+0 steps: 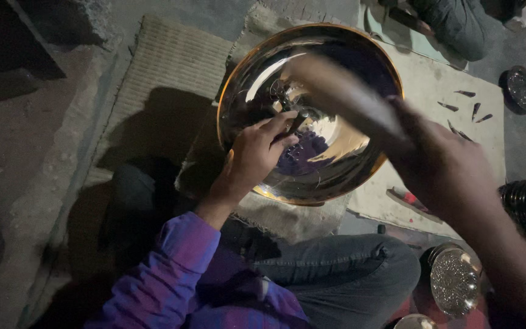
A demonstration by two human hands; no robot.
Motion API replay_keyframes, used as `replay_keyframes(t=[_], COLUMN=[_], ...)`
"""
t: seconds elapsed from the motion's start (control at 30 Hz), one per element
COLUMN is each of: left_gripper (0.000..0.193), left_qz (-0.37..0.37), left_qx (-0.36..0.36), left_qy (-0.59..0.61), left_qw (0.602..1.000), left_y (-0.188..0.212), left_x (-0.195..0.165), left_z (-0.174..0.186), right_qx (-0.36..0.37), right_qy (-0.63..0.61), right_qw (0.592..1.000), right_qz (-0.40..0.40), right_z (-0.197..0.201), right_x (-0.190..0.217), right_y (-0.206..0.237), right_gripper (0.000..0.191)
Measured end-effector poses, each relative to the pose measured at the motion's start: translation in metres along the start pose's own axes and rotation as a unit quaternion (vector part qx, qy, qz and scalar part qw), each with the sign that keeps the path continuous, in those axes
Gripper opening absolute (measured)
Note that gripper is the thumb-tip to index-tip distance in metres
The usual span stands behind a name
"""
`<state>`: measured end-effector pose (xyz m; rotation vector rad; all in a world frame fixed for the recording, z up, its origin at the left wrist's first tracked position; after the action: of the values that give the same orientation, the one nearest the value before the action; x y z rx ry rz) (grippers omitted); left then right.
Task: The person holds a small metal piece inside a large metal bowl and repeatedly strikes it with a hammer. The person adjusts the metal piece occasionally while continuing to hammer it.
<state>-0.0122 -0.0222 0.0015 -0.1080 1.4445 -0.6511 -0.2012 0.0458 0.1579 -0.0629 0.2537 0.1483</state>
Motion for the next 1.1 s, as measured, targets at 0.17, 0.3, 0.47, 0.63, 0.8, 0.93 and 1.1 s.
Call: replay_keyframes(t=[0.17,0.3,0.47,0.63,0.8,0.93,1.1], left_gripper=[0.048,0.024,0.026,0.032,0.031,0.03,0.029], left_qz=[-0.084,0.006,0.032,0.05,0.062,0.083,0.114], left_qx=[-0.088,-0.129,-0.181,-0.194,-0.169,-0.21,-0.199], left_qy=[0.003,-0.007,-0.035,-0.031,-0.094,0.008,0.004], left_qw=[0.993,0.992,0.982,0.979,0.979,0.974,0.973], left_y=[0.008,0.025,0.036,0.04,0.04,0.046,0.044], left_x=[-0.019,-0.009,-0.003,0.009,0.012,0.014,0.017], left_z=[0.009,0.008,0.007,0.006,0.0,0.005,0.005], right_qx=[0.009,0.103,-0.008,0.016,-0.027,0.0,0.074], right_qy=[0.11,0.236,0.071,0.097,0.336,0.142,0.118], right_qw=[0.994,0.965,0.995,0.994,0.933,0.986,0.989], right_qz=[0.026,0.046,0.071,0.055,0.126,0.088,0.054], right_z=[0.004,-0.001,0.033,0.041,0.053,0.058,0.041], right_x=[0.004,0.008,0.025,0.027,0.046,0.044,0.038], right_y=[-0.001,0.001,-0.004,-0.003,0.002,0.0,-0.003], right_gripper=[0.059,0.062,0.057,0.055,0.069,0.058,0.062])
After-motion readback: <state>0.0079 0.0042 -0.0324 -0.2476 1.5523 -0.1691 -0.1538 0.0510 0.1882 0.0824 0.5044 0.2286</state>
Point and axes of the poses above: each hand's wrist, its own y-axis away from the middle knuckle, its own z-axis out of the back of the hand, x = y × z, the point moved 9 cm from there along -y, towards the middle knuckle, and after that the axes turned 8 degrees about y, right-handed, at the moved point
